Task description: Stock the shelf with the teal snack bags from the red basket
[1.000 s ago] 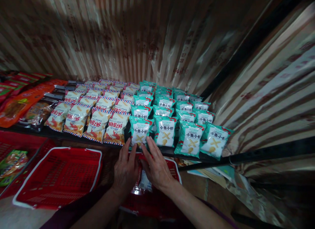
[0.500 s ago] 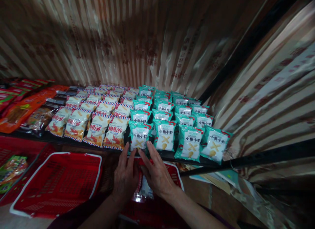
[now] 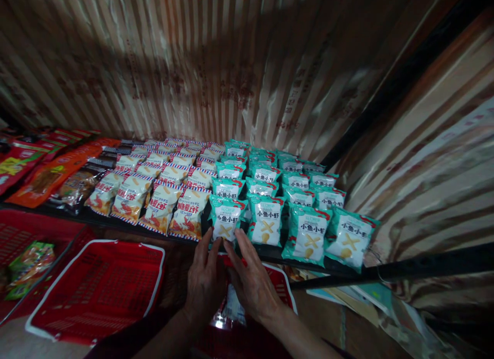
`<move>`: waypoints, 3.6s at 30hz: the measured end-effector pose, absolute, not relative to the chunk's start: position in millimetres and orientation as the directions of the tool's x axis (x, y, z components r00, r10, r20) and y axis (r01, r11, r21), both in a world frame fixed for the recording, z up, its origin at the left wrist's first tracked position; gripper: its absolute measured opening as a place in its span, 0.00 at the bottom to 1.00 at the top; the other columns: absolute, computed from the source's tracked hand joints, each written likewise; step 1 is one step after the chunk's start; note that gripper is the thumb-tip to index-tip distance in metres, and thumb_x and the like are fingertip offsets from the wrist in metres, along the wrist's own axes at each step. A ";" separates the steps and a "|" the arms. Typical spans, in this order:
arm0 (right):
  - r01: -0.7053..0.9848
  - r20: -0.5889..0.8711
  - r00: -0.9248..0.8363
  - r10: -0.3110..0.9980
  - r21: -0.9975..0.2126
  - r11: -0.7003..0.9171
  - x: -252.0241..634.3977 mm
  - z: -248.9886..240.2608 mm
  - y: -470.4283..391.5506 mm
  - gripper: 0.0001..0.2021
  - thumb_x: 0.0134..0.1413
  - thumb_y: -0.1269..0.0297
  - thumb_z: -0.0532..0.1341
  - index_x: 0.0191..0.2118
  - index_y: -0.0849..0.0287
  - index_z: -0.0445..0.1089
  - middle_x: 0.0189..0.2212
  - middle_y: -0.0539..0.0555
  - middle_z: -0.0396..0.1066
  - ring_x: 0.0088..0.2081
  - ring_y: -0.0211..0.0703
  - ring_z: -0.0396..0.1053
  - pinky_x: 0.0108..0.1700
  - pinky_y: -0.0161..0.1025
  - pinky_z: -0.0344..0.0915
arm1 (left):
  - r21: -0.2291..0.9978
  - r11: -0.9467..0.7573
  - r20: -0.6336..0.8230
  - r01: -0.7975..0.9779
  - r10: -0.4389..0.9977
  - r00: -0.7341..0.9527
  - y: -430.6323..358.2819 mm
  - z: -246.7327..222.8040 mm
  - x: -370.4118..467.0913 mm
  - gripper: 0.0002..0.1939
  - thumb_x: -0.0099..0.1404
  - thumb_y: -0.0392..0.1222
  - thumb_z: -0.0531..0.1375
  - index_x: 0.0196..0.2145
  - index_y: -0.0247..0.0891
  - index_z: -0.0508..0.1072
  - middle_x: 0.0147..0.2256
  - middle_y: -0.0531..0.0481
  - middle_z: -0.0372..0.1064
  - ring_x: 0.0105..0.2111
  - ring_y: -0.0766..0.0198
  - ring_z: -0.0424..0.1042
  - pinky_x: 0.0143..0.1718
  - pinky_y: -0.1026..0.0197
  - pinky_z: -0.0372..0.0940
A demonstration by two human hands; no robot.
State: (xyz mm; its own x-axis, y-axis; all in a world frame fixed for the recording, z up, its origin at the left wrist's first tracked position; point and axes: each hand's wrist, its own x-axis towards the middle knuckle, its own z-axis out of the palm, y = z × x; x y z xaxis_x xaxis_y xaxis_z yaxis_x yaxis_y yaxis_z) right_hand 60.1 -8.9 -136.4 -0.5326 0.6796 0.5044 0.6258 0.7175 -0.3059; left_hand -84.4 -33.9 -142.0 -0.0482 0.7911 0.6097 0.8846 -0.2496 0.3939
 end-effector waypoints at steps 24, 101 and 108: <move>0.649 0.517 -0.520 0.680 -0.280 0.708 58.6 -140.9 -2.6 0.29 0.61 0.74 0.50 0.66 0.52 0.46 0.68 0.56 0.35 0.67 0.55 0.37 0.58 0.58 0.60 | 0.423 -0.237 0.629 0.875 0.771 -0.095 -26.7 -141.6 -86.7 0.30 0.61 0.27 0.49 0.61 0.38 0.53 0.60 0.38 0.56 0.61 0.57 0.55 0.54 0.52 0.65; 0.759 0.427 -0.171 0.888 -0.518 0.395 125.8 -89.0 -110.7 0.27 0.65 0.51 0.43 0.58 0.63 0.64 0.62 0.63 0.54 0.64 0.51 0.50 0.63 0.52 0.53 | 0.625 0.061 0.107 0.778 0.981 -0.162 -58.5 -95.0 -52.7 0.34 0.59 0.34 0.52 0.62 0.23 0.49 0.65 0.30 0.39 0.66 0.53 0.37 0.64 0.57 0.42; 0.792 0.399 -0.181 0.899 -0.482 0.374 135.8 -98.7 -119.3 0.26 0.65 0.54 0.44 0.59 0.65 0.63 0.63 0.63 0.53 0.65 0.52 0.47 0.63 0.54 0.52 | 0.626 0.064 0.098 0.777 0.982 -0.160 -64.6 -91.2 -49.4 0.33 0.61 0.35 0.51 0.62 0.24 0.48 0.66 0.29 0.37 0.66 0.52 0.39 0.63 0.56 0.45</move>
State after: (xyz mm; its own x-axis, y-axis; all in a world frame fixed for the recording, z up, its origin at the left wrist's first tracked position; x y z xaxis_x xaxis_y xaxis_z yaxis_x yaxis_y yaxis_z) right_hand 135.8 -119.3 -98.7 -0.1809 0.8989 0.3992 0.7923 0.3736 -0.4823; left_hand -49.4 -64.6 -91.2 -0.1598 0.9823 0.0980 0.7768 0.0639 0.6265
